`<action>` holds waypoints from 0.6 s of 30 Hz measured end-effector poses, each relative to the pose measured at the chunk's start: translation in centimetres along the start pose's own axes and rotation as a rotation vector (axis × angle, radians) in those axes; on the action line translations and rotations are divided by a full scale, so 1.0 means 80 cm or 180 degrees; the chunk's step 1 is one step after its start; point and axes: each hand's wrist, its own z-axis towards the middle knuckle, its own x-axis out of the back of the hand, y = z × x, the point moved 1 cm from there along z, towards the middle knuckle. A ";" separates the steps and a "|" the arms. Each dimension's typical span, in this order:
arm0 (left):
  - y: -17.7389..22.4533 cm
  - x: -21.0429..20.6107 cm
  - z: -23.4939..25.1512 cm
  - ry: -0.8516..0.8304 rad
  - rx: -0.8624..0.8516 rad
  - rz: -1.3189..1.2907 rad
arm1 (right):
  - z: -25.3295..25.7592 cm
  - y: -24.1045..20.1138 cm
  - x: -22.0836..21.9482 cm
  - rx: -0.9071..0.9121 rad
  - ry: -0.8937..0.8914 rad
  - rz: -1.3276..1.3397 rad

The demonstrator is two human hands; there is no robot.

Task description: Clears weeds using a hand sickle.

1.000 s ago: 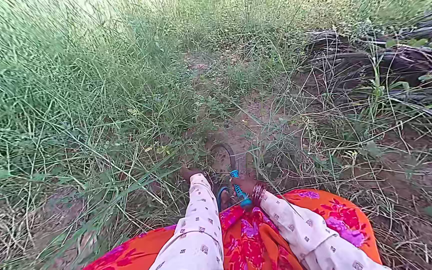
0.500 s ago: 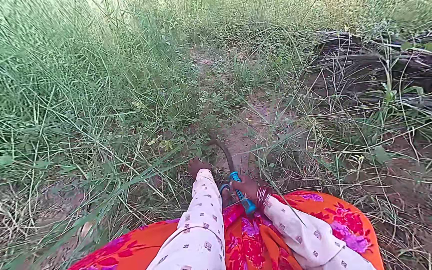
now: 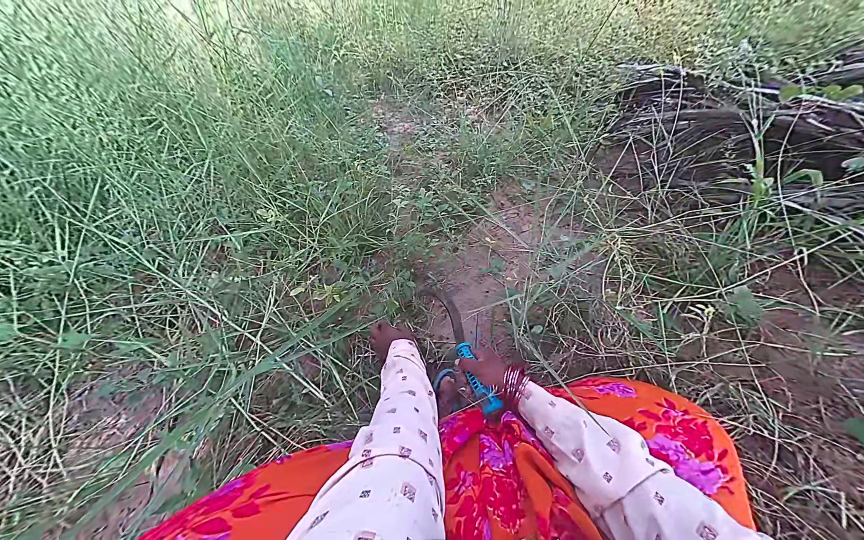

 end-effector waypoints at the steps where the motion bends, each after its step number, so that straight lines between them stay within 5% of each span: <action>1: 0.001 0.004 -0.001 0.0004 0.0063 -0.0102 | -0.002 0.000 -0.003 -0.0048 -0.0023 -0.0094; 13: 0.008 -0.015 0.038 -0.0409 -0.0169 0.0216 | -0.006 0.000 0.007 -0.0184 -0.0135 -0.0898; 16: 0.024 0.032 0.022 -0.1246 -0.0157 0.0395 | -0.004 -0.002 0.009 -0.0182 -0.0177 -0.1197; 18: 0.019 0.017 0.025 -0.0743 -0.0140 0.0232 | 0.002 0.001 0.008 -0.0213 -0.0149 -0.1275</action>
